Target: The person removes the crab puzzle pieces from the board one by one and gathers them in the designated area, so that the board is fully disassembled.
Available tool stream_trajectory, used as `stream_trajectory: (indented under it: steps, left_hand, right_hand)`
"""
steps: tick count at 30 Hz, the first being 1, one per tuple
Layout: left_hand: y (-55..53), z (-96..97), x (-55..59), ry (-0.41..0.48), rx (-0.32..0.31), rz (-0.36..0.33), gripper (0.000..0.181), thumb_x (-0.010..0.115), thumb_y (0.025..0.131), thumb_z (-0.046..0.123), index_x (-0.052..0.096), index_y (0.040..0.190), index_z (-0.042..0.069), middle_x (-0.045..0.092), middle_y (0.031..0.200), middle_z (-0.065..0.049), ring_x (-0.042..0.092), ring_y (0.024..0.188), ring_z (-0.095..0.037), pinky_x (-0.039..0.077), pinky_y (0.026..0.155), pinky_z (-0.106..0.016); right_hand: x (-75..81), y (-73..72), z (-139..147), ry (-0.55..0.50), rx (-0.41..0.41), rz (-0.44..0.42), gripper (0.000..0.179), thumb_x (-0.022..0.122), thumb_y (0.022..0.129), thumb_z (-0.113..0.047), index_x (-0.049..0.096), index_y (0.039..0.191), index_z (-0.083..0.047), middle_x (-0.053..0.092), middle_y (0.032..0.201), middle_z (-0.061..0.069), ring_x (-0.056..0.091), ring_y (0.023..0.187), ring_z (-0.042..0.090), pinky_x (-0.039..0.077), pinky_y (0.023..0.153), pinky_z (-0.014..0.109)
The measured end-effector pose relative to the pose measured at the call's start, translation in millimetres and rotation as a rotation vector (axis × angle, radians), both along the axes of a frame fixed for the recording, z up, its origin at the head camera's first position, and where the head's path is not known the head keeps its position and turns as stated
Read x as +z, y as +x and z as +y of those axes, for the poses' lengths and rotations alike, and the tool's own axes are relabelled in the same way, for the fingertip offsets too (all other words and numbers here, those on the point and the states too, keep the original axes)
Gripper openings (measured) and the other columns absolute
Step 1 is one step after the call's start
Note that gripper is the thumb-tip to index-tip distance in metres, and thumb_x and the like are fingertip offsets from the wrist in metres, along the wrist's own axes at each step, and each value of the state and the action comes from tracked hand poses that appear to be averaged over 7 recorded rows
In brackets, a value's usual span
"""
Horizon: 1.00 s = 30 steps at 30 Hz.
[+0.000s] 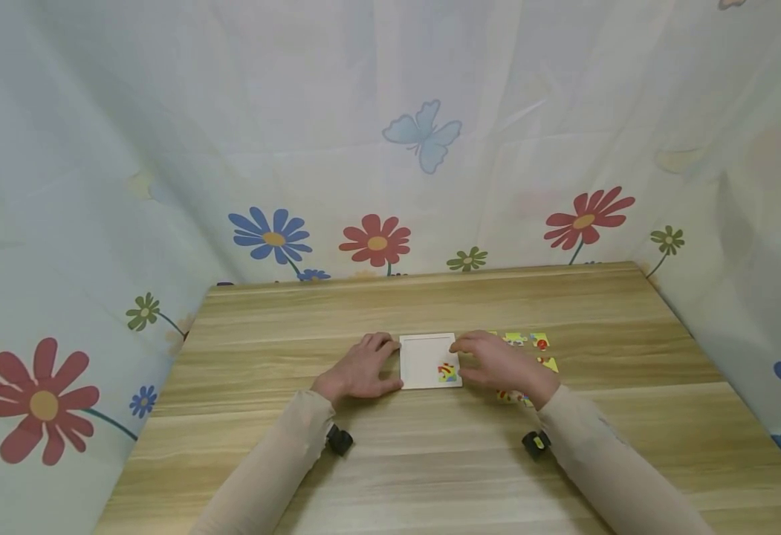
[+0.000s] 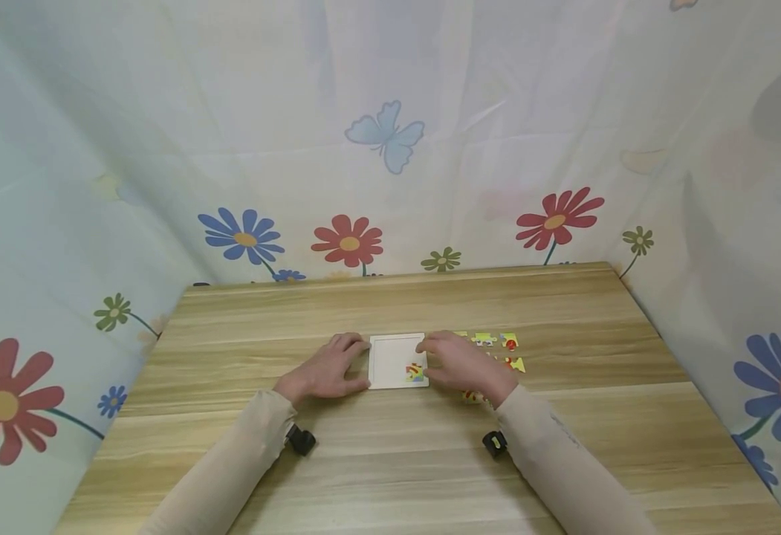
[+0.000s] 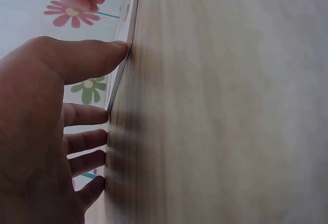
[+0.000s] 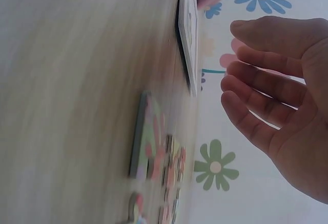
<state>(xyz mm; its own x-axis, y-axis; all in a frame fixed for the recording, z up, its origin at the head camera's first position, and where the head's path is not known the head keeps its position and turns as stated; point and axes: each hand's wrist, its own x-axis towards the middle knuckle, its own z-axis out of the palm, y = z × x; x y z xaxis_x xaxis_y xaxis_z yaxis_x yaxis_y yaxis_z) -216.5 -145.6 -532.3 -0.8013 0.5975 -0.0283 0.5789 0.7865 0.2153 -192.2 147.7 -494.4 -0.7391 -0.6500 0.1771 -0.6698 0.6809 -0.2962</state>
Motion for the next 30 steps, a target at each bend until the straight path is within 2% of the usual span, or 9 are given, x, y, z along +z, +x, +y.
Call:
stream_trajectory:
  steps: [5, 14, 20, 25, 30]
  left_hand:
    - [0.2, 0.0, 0.0, 0.000, -0.001, -0.001, 0.072, 0.060, 0.089, 0.054, 0.043, 0.145, 0.013, 0.038, 0.144, -0.008, 0.035, 0.133, -0.025, 0.033, 0.109, -0.047]
    - [1.2, 1.5, 1.6, -0.007, 0.007, -0.014, 0.072, 0.060, 0.089, 0.055, 0.042, 0.145, 0.013, 0.038, 0.145, -0.007, 0.034, 0.134, -0.025, 0.033, 0.109, -0.046]
    - [1.3, 1.8, 1.5, -0.023, 0.011, -0.008, 0.073, 0.060, 0.089, 0.056, 0.042, 0.146, 0.014, 0.038, 0.145, -0.007, 0.034, 0.135, -0.024, 0.033, 0.110, -0.046]
    - [0.5, 1.2, 1.7, -0.008, 0.004, -0.002, 0.071, 0.060, 0.089, 0.055, 0.043, 0.145, 0.013, 0.038, 0.144, -0.007, 0.034, 0.134, -0.024, 0.034, 0.109, -0.046]
    - [0.0, 0.5, 2.8, 0.011, -0.006, 0.001, 0.071, 0.061, 0.089, 0.054, 0.044, 0.144, 0.012, 0.039, 0.143, -0.008, 0.035, 0.132, -0.026, 0.035, 0.107, -0.047]
  right_hand:
    - [-1.0, -5.0, -10, 0.029, 0.008, 0.002, 0.035, 0.073, 0.085, -0.018, 0.067, 0.115, -0.004, 0.066, 0.117, 0.009, 0.060, 0.113, 0.027, 0.046, 0.098, 0.044]
    - [-2.1, -9.8, -22, 0.030, 0.015, -0.068, 0.035, 0.071, 0.086, -0.016, 0.067, 0.118, -0.002, 0.066, 0.119, 0.011, 0.059, 0.116, 0.028, 0.045, 0.100, 0.044]
    - [-4.9, -12.4, -25, 0.030, 0.035, -0.062, 0.034, 0.072, 0.085, -0.016, 0.067, 0.116, -0.002, 0.066, 0.118, 0.012, 0.060, 0.114, 0.029, 0.045, 0.100, 0.044]
    - [-10.4, -15.8, -27, 0.049, 0.057, -0.037, 0.034, 0.072, 0.082, -0.014, 0.068, 0.114, -0.002, 0.067, 0.115, 0.011, 0.061, 0.111, 0.028, 0.047, 0.097, 0.043]
    - [-8.8, -15.2, -29, 0.068, 0.080, -0.017, 0.031, 0.070, 0.077, -0.008, 0.069, 0.108, -0.002, 0.068, 0.110, 0.010, 0.062, 0.106, 0.027, 0.048, 0.094, 0.043]
